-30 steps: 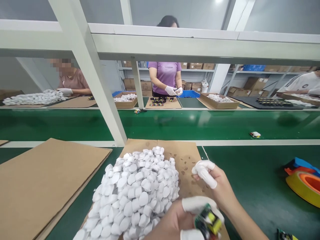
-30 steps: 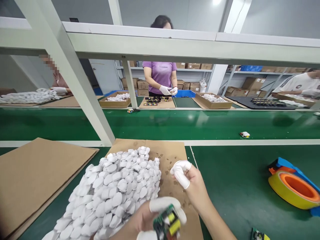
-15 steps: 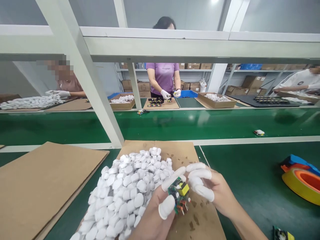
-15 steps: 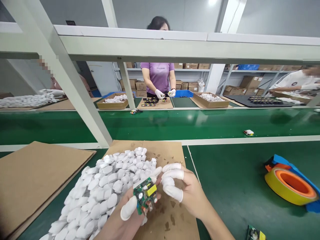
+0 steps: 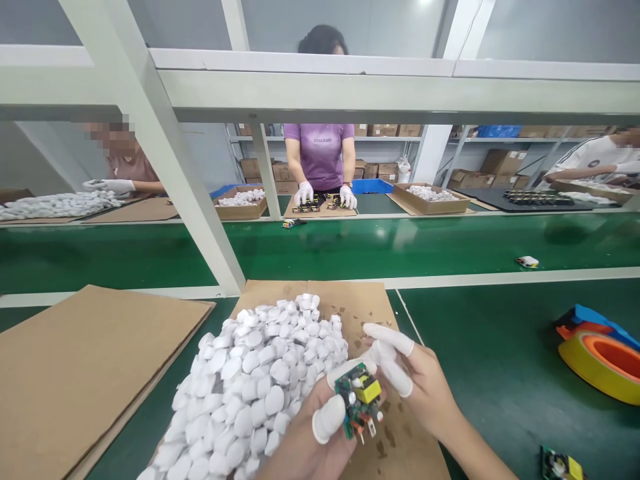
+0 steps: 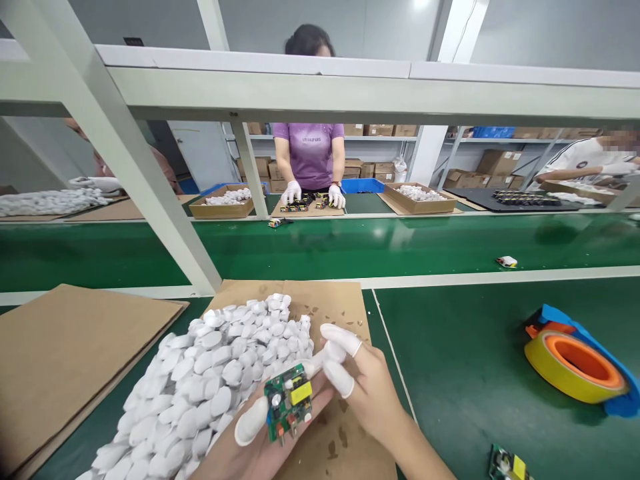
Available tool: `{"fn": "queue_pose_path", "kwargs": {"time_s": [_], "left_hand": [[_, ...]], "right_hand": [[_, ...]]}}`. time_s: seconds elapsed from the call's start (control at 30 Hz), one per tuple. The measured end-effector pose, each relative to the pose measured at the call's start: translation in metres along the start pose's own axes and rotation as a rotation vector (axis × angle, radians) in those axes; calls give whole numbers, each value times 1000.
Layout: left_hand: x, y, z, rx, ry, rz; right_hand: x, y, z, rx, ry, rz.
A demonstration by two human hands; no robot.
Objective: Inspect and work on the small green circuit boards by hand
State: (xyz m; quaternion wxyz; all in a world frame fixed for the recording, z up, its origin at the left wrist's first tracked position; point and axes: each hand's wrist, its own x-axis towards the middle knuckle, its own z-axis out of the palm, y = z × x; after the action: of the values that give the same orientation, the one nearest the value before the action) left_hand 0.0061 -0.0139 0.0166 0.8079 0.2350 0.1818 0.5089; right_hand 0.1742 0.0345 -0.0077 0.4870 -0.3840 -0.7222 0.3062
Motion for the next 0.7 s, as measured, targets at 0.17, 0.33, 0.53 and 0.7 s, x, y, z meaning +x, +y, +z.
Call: {"fn": "queue_pose_path", "kwargs": {"time_s": [0.17,0.33,0.53,0.7], "left_hand": [[3,-5,-5,-71,-145,31],[0,-2,-2,-107,-20,29],[0,-2,-9,-173,-39,54],[0,4,-4,-58,56,-22]], "right_hand": [[2,1,1,64,-28,80],[1,3,-1,56,8,-75],[3,2,-1,47,-47,-15],[1,1,-1,330,-42,111]]}}
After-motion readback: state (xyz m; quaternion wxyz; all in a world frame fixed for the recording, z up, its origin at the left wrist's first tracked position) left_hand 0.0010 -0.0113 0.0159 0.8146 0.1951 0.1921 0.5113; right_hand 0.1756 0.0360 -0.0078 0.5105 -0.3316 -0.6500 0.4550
